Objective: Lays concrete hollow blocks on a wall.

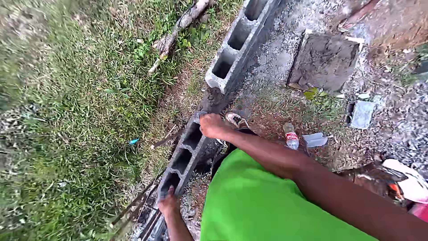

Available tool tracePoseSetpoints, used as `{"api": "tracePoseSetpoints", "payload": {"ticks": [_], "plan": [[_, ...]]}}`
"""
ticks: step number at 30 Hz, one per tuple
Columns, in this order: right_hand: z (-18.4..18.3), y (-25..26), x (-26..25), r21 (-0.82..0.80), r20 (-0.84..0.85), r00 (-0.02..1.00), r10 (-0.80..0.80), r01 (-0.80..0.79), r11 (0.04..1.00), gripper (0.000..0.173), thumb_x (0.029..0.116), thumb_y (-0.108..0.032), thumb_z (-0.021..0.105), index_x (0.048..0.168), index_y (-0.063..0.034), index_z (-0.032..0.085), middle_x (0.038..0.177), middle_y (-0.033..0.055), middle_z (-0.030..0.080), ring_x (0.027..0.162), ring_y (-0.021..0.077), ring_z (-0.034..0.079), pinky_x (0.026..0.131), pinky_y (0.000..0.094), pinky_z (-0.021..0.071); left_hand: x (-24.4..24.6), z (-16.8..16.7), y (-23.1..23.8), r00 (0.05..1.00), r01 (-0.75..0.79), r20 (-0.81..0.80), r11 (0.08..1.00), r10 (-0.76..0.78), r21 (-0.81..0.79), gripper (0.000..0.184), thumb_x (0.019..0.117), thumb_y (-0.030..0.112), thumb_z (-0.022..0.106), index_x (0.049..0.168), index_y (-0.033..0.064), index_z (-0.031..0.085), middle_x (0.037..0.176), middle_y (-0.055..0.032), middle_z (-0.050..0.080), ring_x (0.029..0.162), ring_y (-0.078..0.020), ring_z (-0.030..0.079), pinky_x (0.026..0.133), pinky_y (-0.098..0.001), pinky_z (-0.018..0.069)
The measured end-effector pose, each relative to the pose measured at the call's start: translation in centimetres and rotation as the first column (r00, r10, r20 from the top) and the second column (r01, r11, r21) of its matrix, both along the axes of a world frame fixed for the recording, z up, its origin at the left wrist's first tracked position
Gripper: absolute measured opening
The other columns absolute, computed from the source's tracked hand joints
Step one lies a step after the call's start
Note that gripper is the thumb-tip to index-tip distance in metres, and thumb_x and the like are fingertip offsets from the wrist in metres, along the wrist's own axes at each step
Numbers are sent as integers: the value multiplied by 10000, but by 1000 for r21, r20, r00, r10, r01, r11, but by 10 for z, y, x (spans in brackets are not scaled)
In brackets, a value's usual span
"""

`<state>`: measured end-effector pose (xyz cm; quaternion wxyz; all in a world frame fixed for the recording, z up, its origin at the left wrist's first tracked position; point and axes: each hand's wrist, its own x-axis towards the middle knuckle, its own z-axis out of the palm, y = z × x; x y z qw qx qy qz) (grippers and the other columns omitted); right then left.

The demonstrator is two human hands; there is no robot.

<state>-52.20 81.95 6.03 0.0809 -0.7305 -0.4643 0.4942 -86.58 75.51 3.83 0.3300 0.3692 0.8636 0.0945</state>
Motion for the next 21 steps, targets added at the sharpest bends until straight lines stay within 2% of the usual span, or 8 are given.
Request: {"api": "tracePoseSetpoints", "payload": {"ticks": [3,7,9,11,13,17,21], "plan": [[-5,-5,0,71,-72,997,-38,43,997,170,953,-105,672,1058,26,697,1108,228,701,1082,413,668,867,636,529,1,1,0,999,29,-26,999,-29,-16,379,991,147,680,1262,-99,584,1173,-258,653,1008,-300,647,906,-491,536],[-13,-10,-2,165,-143,987,-75,98,981,158,966,-103,668,1041,29,712,1134,221,696,1107,410,652,886,640,515,15,14,-2,994,83,-68,994,-87,-71,407,1011,177,655,1298,-96,559,1188,-265,632,968,-296,630,859,-487,543],[-14,-12,-3,182,-167,982,-90,121,976,151,962,-92,669,1034,34,712,1127,220,692,1096,407,649,866,633,516,-9,-3,-3,994,107,-19,994,-107,-30,386,1007,168,647,1279,-93,567,1169,-264,640,959,-305,635,847,-507,547],[-14,-14,-3,192,-197,974,-114,153,969,155,962,-94,667,1033,37,709,1120,223,691,1085,403,654,852,624,524,-35,-21,4,989,132,-55,989,-136,-64,377,1002,218,667,1222,-84,617,1155,-253,670,984,-331,659,876,-548,549],[-15,-14,-3,188,-218,968,-121,164,968,181,974,-105,655,1065,46,697,1142,232,682,1105,409,648,869,626,522,-50,-30,13,960,191,-177,970,-217,-152,418,1005,306,673,1179,-74,661,1151,-251,690,1019,-361,669,910,-581,531],[-20,-15,-5,225,-238,961,-142,196,954,195,995,-124,632,1067,45,698,1146,228,684,1109,407,647,874,623,520,-56,-32,19,876,260,-338,927,-344,-271,473,1021,371,641,1200,-65,676,1213,-264,680,1117,-402,648,965,-615,494],[-20,-19,-5,242,-269,947,-176,243,939,204,1014,-126,603,1079,39,703,1154,233,683,1117,413,643,876,622,518,-74,-42,24,896,275,-292,933,-336,-231,452,1027,343,635,1225,-62,662,1236,-258,672,1127,-393,643,976,-606,497]]}}
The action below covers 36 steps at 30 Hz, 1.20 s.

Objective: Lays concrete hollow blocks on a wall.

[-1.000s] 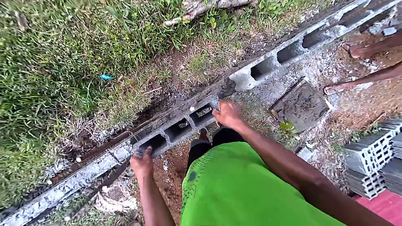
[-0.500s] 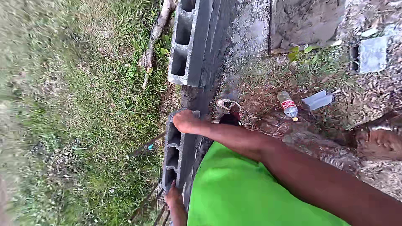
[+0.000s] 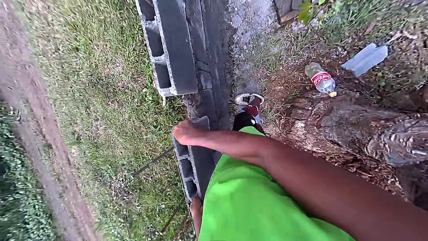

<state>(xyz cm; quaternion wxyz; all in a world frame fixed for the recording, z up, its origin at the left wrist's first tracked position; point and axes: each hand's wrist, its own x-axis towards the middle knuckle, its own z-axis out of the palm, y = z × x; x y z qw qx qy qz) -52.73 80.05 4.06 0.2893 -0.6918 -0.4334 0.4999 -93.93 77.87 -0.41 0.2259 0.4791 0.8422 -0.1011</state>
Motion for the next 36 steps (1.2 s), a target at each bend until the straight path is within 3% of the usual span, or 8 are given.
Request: {"api": "tracePoseSetpoints", "payload": {"ticks": [3,11,13,15,17,23,32,36], "plan": [[1,0,0,-5,8,1000,6,-6,1000,212,1024,-121,578,1066,47,701,1145,236,685,1108,413,650,859,616,526,8,6,-4,996,-19,82,1000,17,15,430,1032,308,631,1241,-67,647,1250,-258,663,1123,-387,642,979,-599,499],[-5,1,-6,21,30,999,-29,29,999,199,1018,-128,586,1068,19,710,1142,222,691,1100,409,649,875,622,517,27,14,-20,899,-264,390,958,201,115,265,988,138,637,1172,-53,621,1101,-226,661,936,-324,637,817,-556,545],[-7,1,-7,35,57,998,-22,20,999,183,1007,-120,603,1061,13,717,1139,209,695,1102,396,650,880,606,523,31,17,-19,902,-285,365,953,232,98,272,987,147,645,1179,-45,628,1116,-217,666,951,-320,642,833,-547,548],[-5,0,-6,19,68,998,0,-2,1000,175,995,-96,613,1072,24,714,1166,216,689,1126,402,642,897,606,517,60,43,-23,926,-256,285,967,248,-8,320,1046,165,574,1297,-34,564,1245,-200,613,1064,-288,590,940,-510,497],[0,-4,-1,8,79,997,15,-16,1000,176,993,-46,582,1071,44,711,1190,234,685,1153,418,636,922,618,508,75,49,-32,959,-171,242,981,146,86,321,1035,169,587,1243,-75,589,1160,-234,637,970,-294,610,852,-504,529],[9,-1,5,-121,188,972,137,-116,986,201,966,-57,609,1111,55,691,1210,275,666,1171,464,624,918,667,496,67,34,-23,963,-211,195,971,188,109,376,979,217,708,1184,-92,644,1134,-271,670,1017,-365,655,901,-549,536],[11,16,3,-329,374,877,301,-178,928,395,1026,-313,576,1174,45,656,1194,289,668,1161,471,638,924,664,505,66,36,-20,937,-293,210,955,278,44,379,950,258,724,1153,-58,667,1158,-256,683,1120,-379,659,972,-570,511],[3,8,3,-267,425,867,262,-156,951,430,1036,-343,575,1180,57,632,1086,316,675,1061,503,663,846,686,519,69,41,-20,928,-306,224,952,297,8,406,955,279,706,1188,-50,661,1187,-264,677,1156,-399,646,1001,-601,489]]}}
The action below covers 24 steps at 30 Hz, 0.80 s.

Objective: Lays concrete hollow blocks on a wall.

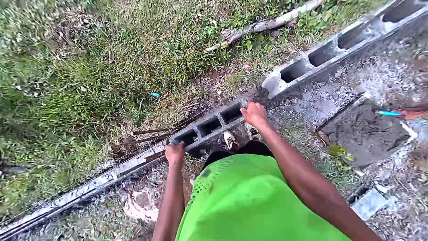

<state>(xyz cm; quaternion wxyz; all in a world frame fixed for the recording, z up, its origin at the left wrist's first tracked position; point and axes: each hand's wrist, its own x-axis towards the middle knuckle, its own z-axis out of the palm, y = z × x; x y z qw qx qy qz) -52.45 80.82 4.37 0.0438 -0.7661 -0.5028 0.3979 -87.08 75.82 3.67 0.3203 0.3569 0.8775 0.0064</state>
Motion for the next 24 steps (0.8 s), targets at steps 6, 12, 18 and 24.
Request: {"api": "tracePoseSetpoints", "payload": {"ticks": [6,12,18,24], "plan": [[-1,19,-2,-120,110,993,39,-26,992,488,1052,-399,557,1270,33,616,1091,287,692,1066,469,670,920,667,504,1,10,12,1000,21,21,998,-19,-56,425,1001,305,648,1236,-48,641,1197,-285,670,1177,-443,633,1015,-635,466],[1,17,-7,-110,117,992,41,-28,994,458,1036,-378,601,1241,30,628,1074,275,689,1075,451,663,956,652,492,-7,7,7,999,-10,43,998,13,-68,400,997,295,657,1220,-37,651,1158,-286,683,1153,-461,639,998,-665,460],[4,20,-6,-203,144,983,113,-82,976,510,1048,-399,565,1258,64,605,1101,274,681,1108,429,655,993,602,487,-6,7,6,997,-52,53,997,55,-64,362,995,265,657,1191,-40,660,1122,-290,689,1118,-469,650,982,-677,460],[8,27,-6,-251,149,981,123,-83,965,563,1040,-408,562,1350,63,570,1072,251,705,1068,407,683,969,580,513,-5,6,9,995,-79,50,995,82,-62,399,999,275,655,1254,-32,644,1140,-273,693,1123,-445,657,993,-674,463]]}}
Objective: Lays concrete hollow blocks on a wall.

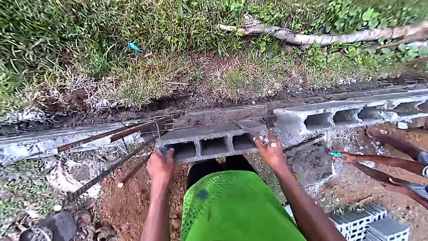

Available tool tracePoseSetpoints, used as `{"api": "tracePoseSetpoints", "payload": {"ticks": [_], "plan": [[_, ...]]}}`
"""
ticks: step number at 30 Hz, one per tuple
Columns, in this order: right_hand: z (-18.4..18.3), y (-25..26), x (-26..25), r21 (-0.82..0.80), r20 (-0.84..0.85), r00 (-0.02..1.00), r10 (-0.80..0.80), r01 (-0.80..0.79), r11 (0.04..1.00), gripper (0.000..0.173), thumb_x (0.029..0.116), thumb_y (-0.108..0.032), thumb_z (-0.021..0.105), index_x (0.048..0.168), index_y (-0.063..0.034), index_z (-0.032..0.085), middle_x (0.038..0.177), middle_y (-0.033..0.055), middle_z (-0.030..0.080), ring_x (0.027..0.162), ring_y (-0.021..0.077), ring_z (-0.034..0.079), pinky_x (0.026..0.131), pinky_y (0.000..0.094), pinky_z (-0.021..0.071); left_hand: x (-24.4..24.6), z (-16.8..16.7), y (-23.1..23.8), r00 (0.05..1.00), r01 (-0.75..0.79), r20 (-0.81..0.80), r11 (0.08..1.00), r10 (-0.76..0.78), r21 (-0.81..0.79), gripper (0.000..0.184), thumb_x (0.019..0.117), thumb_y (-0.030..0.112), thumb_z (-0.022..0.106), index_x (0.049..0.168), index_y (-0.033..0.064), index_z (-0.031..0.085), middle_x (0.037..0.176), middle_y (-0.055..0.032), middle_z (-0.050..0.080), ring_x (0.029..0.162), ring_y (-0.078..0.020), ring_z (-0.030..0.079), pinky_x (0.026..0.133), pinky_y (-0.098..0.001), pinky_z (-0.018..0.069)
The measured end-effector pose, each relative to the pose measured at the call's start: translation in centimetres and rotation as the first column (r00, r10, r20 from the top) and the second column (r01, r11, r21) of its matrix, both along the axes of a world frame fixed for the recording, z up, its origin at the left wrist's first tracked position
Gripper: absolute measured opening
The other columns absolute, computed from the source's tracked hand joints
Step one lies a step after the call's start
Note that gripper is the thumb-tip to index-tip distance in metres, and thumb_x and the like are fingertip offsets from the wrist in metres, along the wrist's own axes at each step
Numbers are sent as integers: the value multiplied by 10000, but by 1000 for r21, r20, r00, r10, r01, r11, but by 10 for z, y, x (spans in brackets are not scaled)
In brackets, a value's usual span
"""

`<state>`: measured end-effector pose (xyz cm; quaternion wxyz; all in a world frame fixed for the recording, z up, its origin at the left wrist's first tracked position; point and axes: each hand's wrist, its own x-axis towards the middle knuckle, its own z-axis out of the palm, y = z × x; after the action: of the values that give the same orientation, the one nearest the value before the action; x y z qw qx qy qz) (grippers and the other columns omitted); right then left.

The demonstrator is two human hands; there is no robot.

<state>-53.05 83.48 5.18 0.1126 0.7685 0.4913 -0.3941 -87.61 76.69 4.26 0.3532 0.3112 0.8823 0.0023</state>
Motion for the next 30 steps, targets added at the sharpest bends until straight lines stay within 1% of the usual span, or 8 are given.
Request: {"api": "tracePoseSetpoints", "payload": {"ticks": [2,5,12,16,19,22,27,30], "plan": [[1,-5,1,18,0,1000,-8,8,1000,591,1032,-400,580,1387,72,553,1091,262,708,1084,411,683,988,585,506,1,-1,-5,1000,-2,0,1000,2,9,405,1000,278,654,1247,-43,645,1126,-286,692,1107,-461,660,976,-684,466],[4,1,0,-3,13,1000,2,-2,1000,573,1030,-406,582,1349,70,564,1014,242,710,1007,394,699,932,585,525,1,1,-2,1000,-19,1,1000,19,11,417,1003,285,654,1234,-62,645,1114,-313,683,1097,-489,653,961,-701,461],[6,6,-3,-60,63,998,13,-9,998,592,1028,-429,586,1336,75,578,914,224,715,906,395,715,858,574,555,0,-2,-4,1000,-29,-1,999,29,37,403,995,254,670,1256,-52,644,1096,-302,694,1082,-486,662,951,-719,458],[4,4,-3,-31,58,998,15,-14,999,595,1013,-420,603,1322,88,587,850,222,701,826,395,710,796,580,559,0,-2,-6,999,-46,8,998,46,43,409,993,250,665,1291,-29,636,1114,-288,698,1092,-474,663,954,-722,455],[3,4,-3,-15,49,999,16,-16,1000,603,1003,-402,619,1330,104,584,836,225,706,800,402,713,777,586,560,1,0,-6,999,-54,8,998,54,43,380,987,239,664,1258,-26,644,1082,-275,704,1051,-457,677,922,-719,466],[3,3,-3,3,36,999,4,-4,1000,538,995,-386,630,1246,90,622,811,197,702,769,370,715,743,564,569,2,1,-5,998,-55,11,997,54,54,372,984,221,663,1257,-31,640,1084,-267,707,1048,-436,684,919,-702,478],[3,2,-2,-15,14,1000,-11,11,1000,567,1000,-379,622,1296,104,599,857,215,707,801,382,713,762,568,565,2,2,-5,999,-51,16,997,50,58,362,979,215,658,1253,-21,646,1081,-254,711,1033,-408,693,908,-683,494],[1,0,-2,25,14,1000,5,-5,1000,552,986,-373,633,1274,97,617,837,206,711,769,369,718,730,559,570,1,1,-5,999,-44,10,997,43,61,335,976,213,657,1220,-17,656,1023,-231,715,972,-385,702,862,-667,509]]}}
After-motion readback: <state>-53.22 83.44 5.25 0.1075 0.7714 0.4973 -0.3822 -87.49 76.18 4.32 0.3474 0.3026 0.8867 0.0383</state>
